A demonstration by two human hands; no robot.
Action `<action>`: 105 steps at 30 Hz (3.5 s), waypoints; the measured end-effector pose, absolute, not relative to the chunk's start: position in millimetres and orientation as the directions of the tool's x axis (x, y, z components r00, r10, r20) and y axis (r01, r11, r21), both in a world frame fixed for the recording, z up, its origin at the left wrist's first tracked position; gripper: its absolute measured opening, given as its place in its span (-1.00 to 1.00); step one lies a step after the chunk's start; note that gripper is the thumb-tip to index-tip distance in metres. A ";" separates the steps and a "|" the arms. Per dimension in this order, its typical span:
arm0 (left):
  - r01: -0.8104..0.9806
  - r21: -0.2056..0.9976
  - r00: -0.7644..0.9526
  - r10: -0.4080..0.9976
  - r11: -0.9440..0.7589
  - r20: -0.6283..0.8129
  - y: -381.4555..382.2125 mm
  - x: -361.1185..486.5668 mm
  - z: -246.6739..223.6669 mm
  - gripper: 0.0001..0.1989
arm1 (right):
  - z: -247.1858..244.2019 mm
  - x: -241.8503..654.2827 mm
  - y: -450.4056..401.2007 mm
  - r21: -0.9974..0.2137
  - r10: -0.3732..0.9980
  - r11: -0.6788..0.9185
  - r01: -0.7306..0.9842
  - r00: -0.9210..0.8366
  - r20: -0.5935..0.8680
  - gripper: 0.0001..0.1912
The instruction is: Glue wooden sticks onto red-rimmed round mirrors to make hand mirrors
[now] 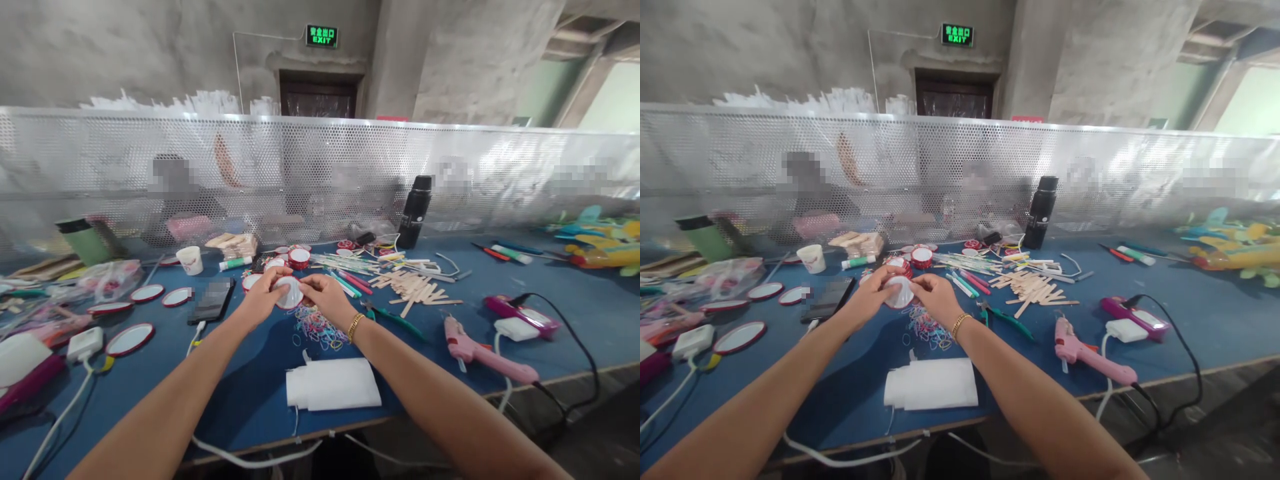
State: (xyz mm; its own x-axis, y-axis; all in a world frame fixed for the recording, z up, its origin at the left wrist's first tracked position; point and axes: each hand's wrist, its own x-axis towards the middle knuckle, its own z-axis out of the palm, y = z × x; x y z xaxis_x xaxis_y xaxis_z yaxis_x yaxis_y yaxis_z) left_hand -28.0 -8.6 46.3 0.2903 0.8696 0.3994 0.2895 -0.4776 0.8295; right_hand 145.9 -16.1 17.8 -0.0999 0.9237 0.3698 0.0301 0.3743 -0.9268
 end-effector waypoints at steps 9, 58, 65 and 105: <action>0.513 0.617 0.296 0.797 -0.597 0.526 -9.2 -30.1 46.0 -0.76 | 16.4 143.6 -20.5 -0.926 0.913 0.377 0.030 -0.180 0.366 -0.72; 0.385 0.841 0.252 0.920 -0.379 0.299 3.7 -29.9 31.4 -0.80 | 37.2 195.8 -11.5 -0.407 0.891 0.436 0.802 -0.323 0.319 -0.88; 0.434 0.788 0.275 0.897 -0.437 0.346 5.5 -31.1 26.5 -0.83 | 31.2 186.6 -12.2 -0.373 0.891 0.441 0.816 -0.350 0.289 -0.87; 0.394 0.859 0.245 0.938 -0.328 0.246 8.2 -35.3 16.5 -0.70 | 21.6 185.6 -5.8 -0.488 0.869 0.477 0.731 -0.311 0.384 -0.91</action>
